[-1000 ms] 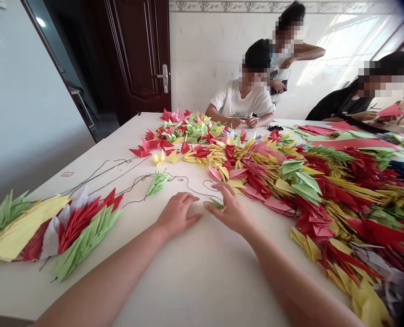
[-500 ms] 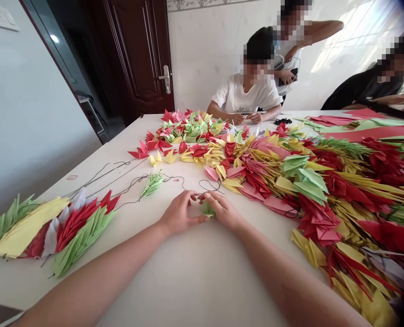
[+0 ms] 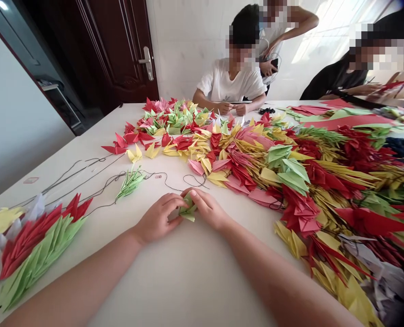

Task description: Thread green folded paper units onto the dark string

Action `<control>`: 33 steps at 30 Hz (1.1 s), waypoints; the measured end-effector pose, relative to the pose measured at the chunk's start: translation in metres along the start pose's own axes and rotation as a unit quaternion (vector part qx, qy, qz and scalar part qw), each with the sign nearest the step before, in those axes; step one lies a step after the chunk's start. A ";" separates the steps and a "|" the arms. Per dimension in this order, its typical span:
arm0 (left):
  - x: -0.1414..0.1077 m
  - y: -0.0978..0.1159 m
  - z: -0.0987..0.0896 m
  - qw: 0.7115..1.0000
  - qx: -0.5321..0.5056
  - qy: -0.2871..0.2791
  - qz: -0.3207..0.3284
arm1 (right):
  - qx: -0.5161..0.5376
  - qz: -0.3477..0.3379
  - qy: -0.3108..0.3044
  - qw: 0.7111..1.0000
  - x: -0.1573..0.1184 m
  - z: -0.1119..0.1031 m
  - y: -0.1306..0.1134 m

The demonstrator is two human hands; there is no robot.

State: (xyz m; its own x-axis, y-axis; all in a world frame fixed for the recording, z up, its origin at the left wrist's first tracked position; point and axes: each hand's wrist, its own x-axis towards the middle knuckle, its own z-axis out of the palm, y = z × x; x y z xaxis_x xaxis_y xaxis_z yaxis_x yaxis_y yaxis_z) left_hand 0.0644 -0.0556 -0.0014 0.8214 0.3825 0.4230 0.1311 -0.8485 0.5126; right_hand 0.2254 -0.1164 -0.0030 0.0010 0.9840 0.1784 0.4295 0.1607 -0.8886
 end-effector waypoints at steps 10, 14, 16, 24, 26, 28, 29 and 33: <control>0.000 -0.006 0.004 0.998 0.009 0.067 -0.007 | -0.061 -0.021 0.085 0.994 -0.002 0.003 0.001; 0.001 -0.009 0.006 0.996 0.040 0.071 -0.019 | -0.073 -0.085 0.075 0.991 -0.002 0.001 0.001; 0.001 -0.010 0.005 0.997 0.044 0.059 -0.027 | -0.076 -0.075 0.058 0.993 -0.001 0.000 0.002; 0.000 -0.011 0.005 0.998 0.032 0.033 -0.032 | -0.051 -0.048 0.011 0.998 -0.001 -0.005 0.005; 0.000 -0.012 0.005 0.999 0.024 0.033 -0.034 | -0.056 -0.058 0.001 0.997 -0.001 -0.006 0.006; 0.001 -0.012 0.005 0.999 0.017 0.033 -0.038 | -0.068 -0.069 -0.008 0.995 -0.001 -0.007 0.007; 0.001 -0.012 0.005 0.999 0.015 0.033 -0.040 | -0.075 -0.074 -0.012 0.994 -0.001 -0.008 0.007; 0.001 -0.013 0.005 0.998 0.014 0.036 -0.052 | -0.090 -0.077 -0.028 0.993 -0.002 -0.008 0.007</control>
State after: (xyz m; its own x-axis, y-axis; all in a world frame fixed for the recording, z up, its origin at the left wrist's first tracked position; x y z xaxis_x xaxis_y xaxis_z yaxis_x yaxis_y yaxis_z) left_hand 0.0664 -0.0455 -0.0114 0.7608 0.4935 0.4214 0.2295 -0.8121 0.5366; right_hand 0.2355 -0.1178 -0.0064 -0.1252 0.9521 0.2789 0.5744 0.2988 -0.7621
